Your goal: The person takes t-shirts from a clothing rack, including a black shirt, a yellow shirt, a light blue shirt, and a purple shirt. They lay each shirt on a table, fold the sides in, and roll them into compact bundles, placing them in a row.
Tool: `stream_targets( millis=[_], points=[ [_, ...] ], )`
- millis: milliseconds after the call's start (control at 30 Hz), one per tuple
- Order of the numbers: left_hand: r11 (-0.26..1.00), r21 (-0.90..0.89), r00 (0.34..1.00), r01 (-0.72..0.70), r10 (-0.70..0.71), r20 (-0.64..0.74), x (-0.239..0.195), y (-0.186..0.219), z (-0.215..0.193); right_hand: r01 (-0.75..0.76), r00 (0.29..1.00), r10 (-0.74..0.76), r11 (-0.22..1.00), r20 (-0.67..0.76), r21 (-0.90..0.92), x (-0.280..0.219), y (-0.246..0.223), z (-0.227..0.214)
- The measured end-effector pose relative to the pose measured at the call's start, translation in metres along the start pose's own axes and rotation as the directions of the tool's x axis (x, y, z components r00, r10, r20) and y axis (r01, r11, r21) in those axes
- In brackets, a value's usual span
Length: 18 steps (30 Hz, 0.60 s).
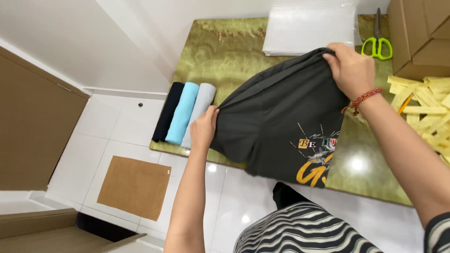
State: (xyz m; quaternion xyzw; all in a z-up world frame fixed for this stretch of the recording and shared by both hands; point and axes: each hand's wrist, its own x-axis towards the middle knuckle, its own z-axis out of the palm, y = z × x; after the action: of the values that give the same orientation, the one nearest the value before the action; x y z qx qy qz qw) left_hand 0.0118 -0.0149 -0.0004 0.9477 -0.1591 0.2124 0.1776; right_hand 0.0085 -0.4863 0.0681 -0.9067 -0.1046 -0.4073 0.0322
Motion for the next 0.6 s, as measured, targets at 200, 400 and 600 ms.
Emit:
stream_targets(
  millis=[200,400,600],
  points=[
    [0.993,0.062,0.942,0.099,-0.114,0.316,0.047,-0.003,0.078,-0.208,0.912,0.238,0.97,0.335,-0.122,-0.011,0.05,0.101],
    [0.97,0.159,0.77,0.186,-0.244,0.59,0.053,-0.003,0.153,-0.444,0.676,0.464,0.876,0.572,-0.186,-0.065,0.073,0.176],
    [0.975,0.165,0.691,0.151,-0.223,0.687,0.09,-0.018,0.191,-0.558,0.504,0.572,0.787,0.647,-0.261,-0.081,0.089,0.228]
  ],
)
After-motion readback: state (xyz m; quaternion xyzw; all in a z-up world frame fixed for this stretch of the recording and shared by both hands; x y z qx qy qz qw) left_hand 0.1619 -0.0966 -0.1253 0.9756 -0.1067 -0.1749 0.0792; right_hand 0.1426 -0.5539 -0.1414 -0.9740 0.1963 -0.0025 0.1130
